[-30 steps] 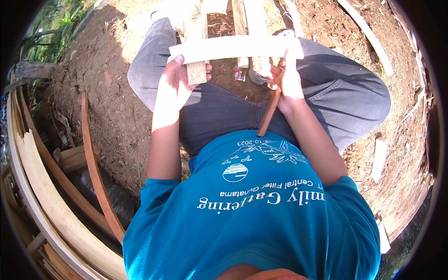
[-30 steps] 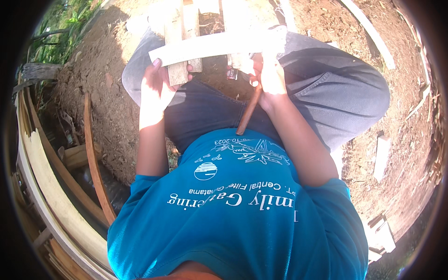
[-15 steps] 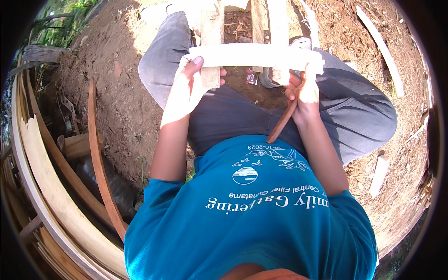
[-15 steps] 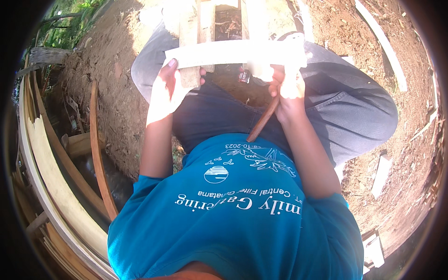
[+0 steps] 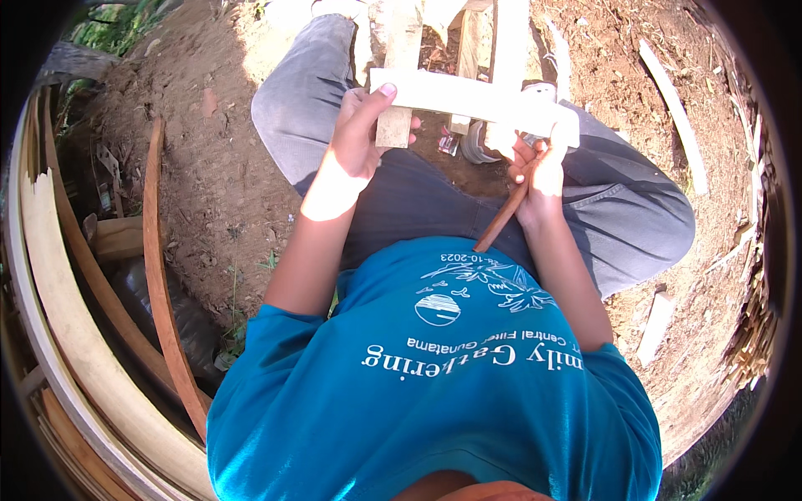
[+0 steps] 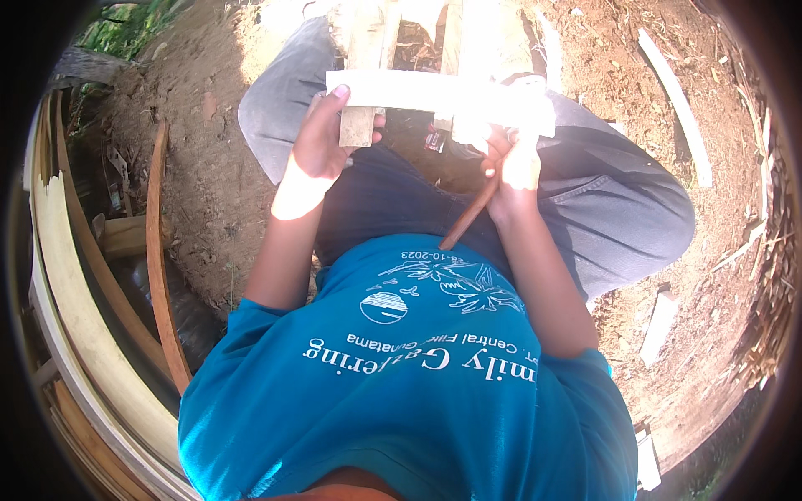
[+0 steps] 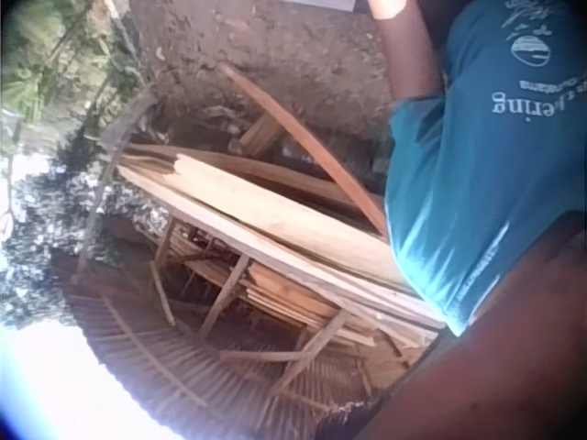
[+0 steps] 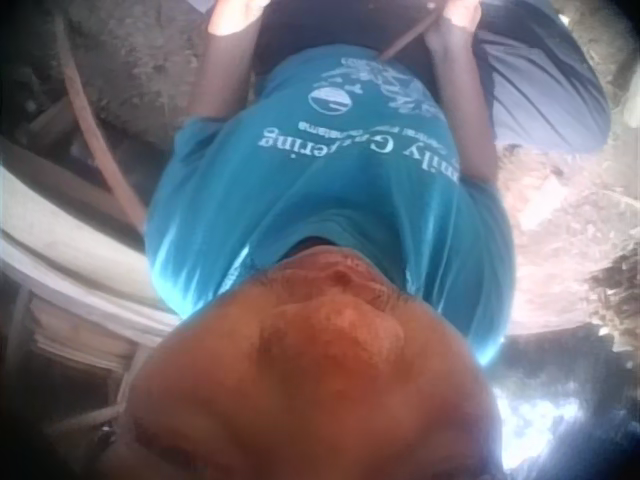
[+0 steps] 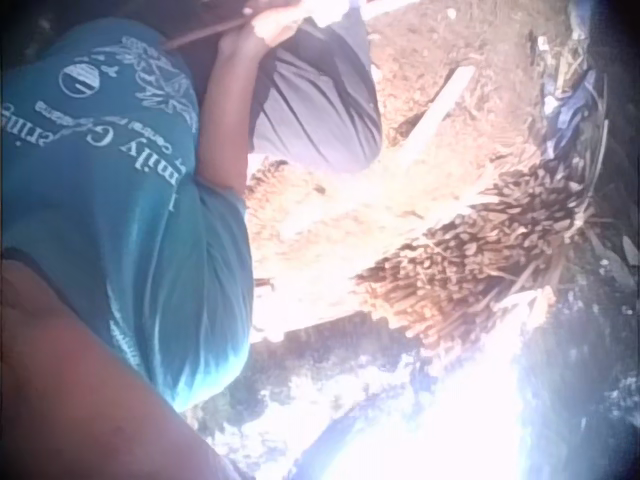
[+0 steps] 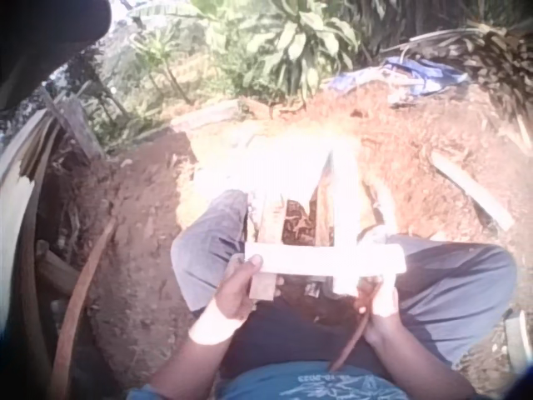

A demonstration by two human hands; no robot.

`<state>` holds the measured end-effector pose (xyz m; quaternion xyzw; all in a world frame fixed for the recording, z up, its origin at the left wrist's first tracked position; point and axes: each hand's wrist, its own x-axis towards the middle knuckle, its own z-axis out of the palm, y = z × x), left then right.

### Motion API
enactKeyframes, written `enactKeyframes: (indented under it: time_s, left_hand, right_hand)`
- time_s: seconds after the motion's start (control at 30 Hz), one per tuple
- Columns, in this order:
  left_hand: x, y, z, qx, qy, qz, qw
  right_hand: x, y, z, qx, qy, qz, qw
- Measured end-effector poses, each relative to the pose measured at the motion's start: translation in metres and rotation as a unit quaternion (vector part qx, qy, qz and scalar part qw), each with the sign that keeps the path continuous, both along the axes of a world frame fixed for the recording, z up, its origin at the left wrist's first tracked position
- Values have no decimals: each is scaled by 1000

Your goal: The person nails together small wooden pieces to assemble a frame and then retrieves a long board from a pile of lumber.

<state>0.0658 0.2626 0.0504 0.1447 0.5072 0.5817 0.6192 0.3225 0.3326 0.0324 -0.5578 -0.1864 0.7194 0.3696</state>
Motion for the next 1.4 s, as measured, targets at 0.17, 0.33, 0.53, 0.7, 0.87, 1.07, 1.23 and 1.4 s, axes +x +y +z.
enactKeyframes:
  time_s: [0.17, 0.33, 0.53, 0.7, 0.87, 1.07, 1.23, 1.4]
  left_hand:
    - [-7, 1, 9, 15, -24, -53, 998]
    - [-2, -4, 1, 7, 85, 33, 996]
    - [5, -10, 9, 28, 482, 97, 870]
    - [-4, -22, 24, 238, 274, 142, 921]
    - [14, -18, 81, 175, 245, 71, 951]
    - [8, -12, 78, 154, 469, 61, 868]
    - [15, -5, 80, 138, 225, 132, 955]
    - [8, -7, 62, 164, 241, 69, 954]
  right_hand:
    - [-2, 6, 26, 36, -99, -39, 994]
    - [13, 14, 67, 149, -175, -129, 964]
    - [18, 24, 101, 318, -163, -17, 934]
    - [-10, 5, 123, 289, -98, 182, 935]
    - [-45, -5, 128, 277, -114, 315, 901]
    - [-79, 6, 119, 390, -99, 339, 850]
    - [-87, 14, 110, 403, -88, 331, 849]
    - [-94, 20, 95, 362, 28, 267, 893]
